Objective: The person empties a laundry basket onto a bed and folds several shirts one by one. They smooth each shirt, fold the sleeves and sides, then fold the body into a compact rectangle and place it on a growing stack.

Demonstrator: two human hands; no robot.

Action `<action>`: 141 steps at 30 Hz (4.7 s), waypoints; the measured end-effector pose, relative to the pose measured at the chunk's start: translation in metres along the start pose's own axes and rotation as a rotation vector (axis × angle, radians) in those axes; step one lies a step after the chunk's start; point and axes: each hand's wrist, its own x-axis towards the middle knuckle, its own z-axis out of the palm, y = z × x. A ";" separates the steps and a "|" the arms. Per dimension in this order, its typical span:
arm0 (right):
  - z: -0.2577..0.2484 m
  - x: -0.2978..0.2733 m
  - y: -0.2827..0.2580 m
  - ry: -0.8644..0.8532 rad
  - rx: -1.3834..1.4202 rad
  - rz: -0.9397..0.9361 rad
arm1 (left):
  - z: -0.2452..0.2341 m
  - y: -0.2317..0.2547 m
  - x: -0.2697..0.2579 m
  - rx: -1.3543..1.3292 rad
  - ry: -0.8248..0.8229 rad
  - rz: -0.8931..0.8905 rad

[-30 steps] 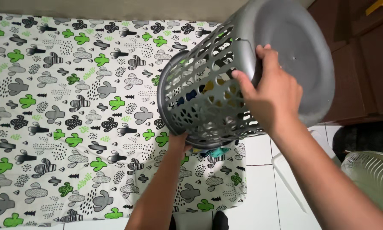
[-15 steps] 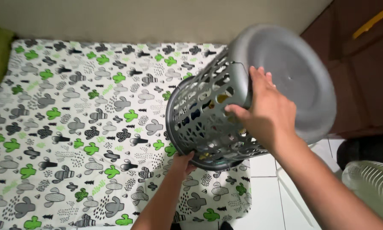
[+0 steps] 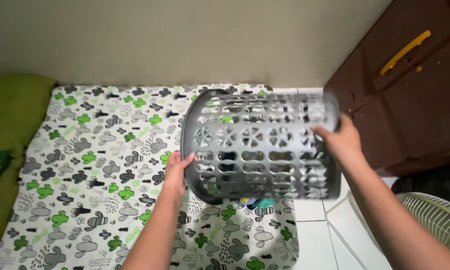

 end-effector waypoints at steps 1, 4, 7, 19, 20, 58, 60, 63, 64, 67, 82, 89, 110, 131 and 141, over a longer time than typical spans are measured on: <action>0.001 -0.003 0.023 0.007 0.103 0.013 | 0.009 0.024 -0.007 0.051 -0.048 0.059; 0.008 -0.018 0.105 0.017 0.282 0.379 | 0.038 0.078 -0.024 0.213 -0.127 0.188; 0.026 -0.040 0.190 -0.078 0.363 0.610 | 0.071 0.104 -0.039 0.331 -0.198 0.273; 0.034 -0.074 0.116 -0.281 0.618 0.827 | 0.139 0.132 -0.149 1.011 -0.410 0.785; 0.023 -0.071 0.089 -0.285 0.849 0.862 | 0.139 0.135 -0.153 1.009 -0.462 0.894; -0.125 -0.410 0.272 0.079 1.058 1.088 | 0.150 -0.098 -0.117 1.046 -0.791 -0.519; -0.142 -0.444 0.279 0.134 1.099 1.112 | 0.169 -0.127 -0.139 1.094 -0.839 -0.538; -0.171 -0.499 0.302 0.232 1.165 1.138 | 0.201 -0.170 -0.177 1.205 -0.866 -0.551; -0.180 -0.520 0.310 0.275 1.183 1.154 | 0.212 -0.185 -0.194 1.251 -0.868 -0.559; -0.208 -0.581 0.349 0.382 1.254 1.143 | 0.251 -0.232 -0.244 1.251 -0.985 -0.592; -0.294 -0.802 0.509 0.943 1.315 1.291 | 0.369 -0.442 -0.497 1.316 -1.195 -0.590; -0.298 -0.840 0.593 1.173 1.462 1.208 | 0.364 -0.536 -0.531 1.255 -1.144 -0.675; -0.269 -0.842 0.648 1.307 1.394 1.149 | 0.344 -0.643 -0.534 1.223 -1.035 -0.653; -0.248 -0.863 0.689 1.215 0.382 1.490 | 0.292 -0.634 -0.491 1.204 -1.071 -0.709; -0.264 -0.706 0.626 1.049 0.017 0.975 | 0.260 -0.471 -0.349 1.050 -0.820 -0.550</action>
